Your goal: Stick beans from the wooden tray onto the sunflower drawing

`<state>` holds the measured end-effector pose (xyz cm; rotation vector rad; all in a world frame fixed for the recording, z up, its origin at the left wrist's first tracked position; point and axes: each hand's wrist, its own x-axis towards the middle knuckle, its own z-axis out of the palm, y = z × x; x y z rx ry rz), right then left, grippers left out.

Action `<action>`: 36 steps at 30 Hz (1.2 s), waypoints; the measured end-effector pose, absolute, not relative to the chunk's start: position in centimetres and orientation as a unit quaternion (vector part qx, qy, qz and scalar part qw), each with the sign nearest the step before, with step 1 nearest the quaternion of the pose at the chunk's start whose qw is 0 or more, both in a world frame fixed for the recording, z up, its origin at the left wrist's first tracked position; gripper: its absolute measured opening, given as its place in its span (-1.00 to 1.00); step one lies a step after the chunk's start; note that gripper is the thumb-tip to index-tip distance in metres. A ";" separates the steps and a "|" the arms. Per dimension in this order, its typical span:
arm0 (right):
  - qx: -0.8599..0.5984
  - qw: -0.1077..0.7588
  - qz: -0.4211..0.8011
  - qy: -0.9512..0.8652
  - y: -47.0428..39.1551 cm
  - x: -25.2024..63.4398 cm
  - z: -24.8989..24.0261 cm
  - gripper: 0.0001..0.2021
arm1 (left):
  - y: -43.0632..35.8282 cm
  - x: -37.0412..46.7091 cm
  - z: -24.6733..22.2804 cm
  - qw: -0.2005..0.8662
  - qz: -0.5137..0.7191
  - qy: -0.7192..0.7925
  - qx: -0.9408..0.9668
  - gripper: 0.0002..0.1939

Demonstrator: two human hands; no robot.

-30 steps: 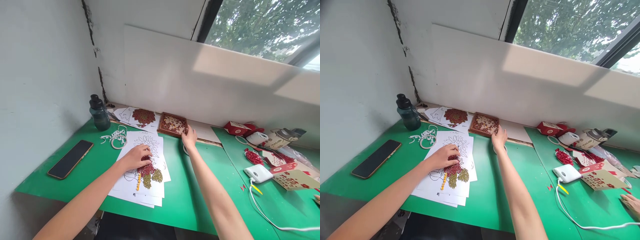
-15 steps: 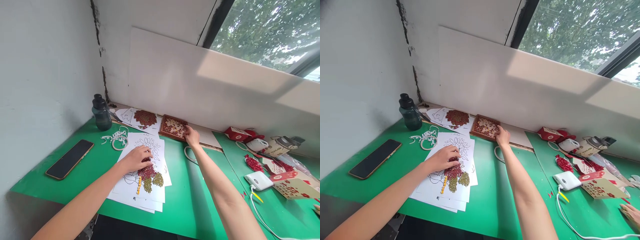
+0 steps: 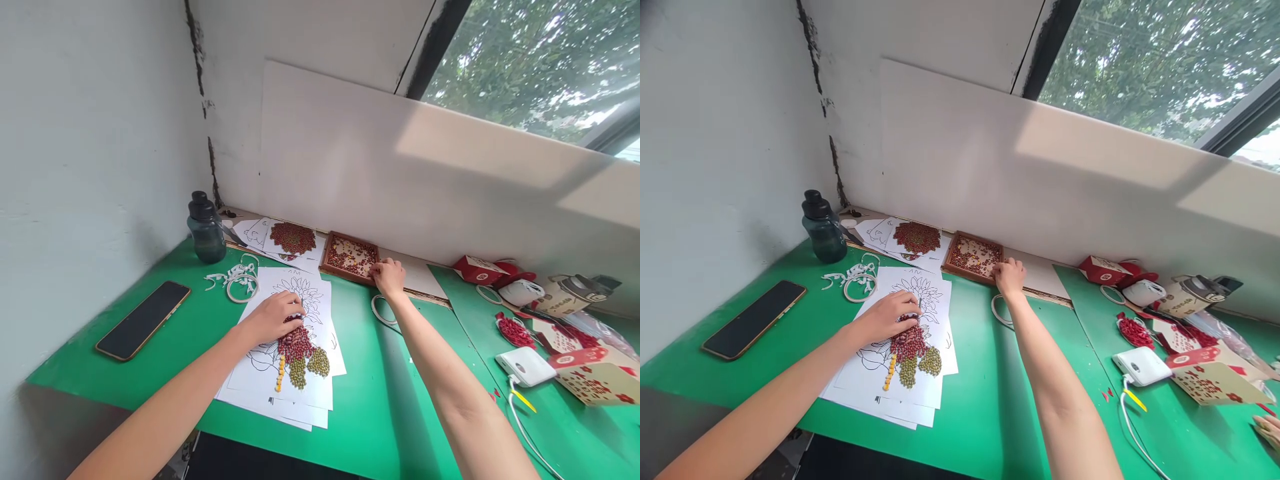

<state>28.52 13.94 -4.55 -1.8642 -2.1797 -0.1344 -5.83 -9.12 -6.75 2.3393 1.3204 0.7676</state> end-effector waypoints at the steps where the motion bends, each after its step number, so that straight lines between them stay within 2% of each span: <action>1: -0.638 0.135 -0.045 -0.757 13.9 28.6 -4.4 -0.74 | -9.1 -5.8 -6.7 0.174 0.269 0.467 0.824 -0.87; 5: -0.613 0.155 -0.041 -0.774 14.0 28.3 -3.7 -0.77 | -9.2 -5.9 -6.5 0.185 0.261 0.477 0.819 -0.86; 8: -0.591 0.201 -0.044 -0.780 12.5 27.1 -3.5 -0.74 | -9.2 -5.9 -6.4 0.185 0.258 0.480 0.818 -0.86; 12: -0.499 0.259 -0.024 -0.827 5.4 24.4 -4.8 -0.78 | -9.1 -5.7 -6.5 0.178 0.257 0.472 0.824 -0.86; 14: -0.371 0.304 0.047 -0.876 0.6 22.8 -5.9 -0.84 | -9.1 -5.6 -6.5 0.174 0.260 0.465 0.828 -0.86; 17: -0.296 0.306 0.113 -0.898 -5.1 21.0 -7.3 -0.86 | -9.2 -5.6 -6.6 0.171 0.265 0.456 0.832 -0.85; 25: -0.308 0.353 0.158 -0.869 -6.9 20.1 -8.4 -0.91 | -8.9 -5.9 -7.3 0.176 0.286 0.465 0.819 -0.84; 36: -0.274 0.320 0.133 -0.897 -7.1 19.4 -8.3 -0.90 | -9.3 -5.6 -6.5 0.168 0.273 0.462 0.827 -0.83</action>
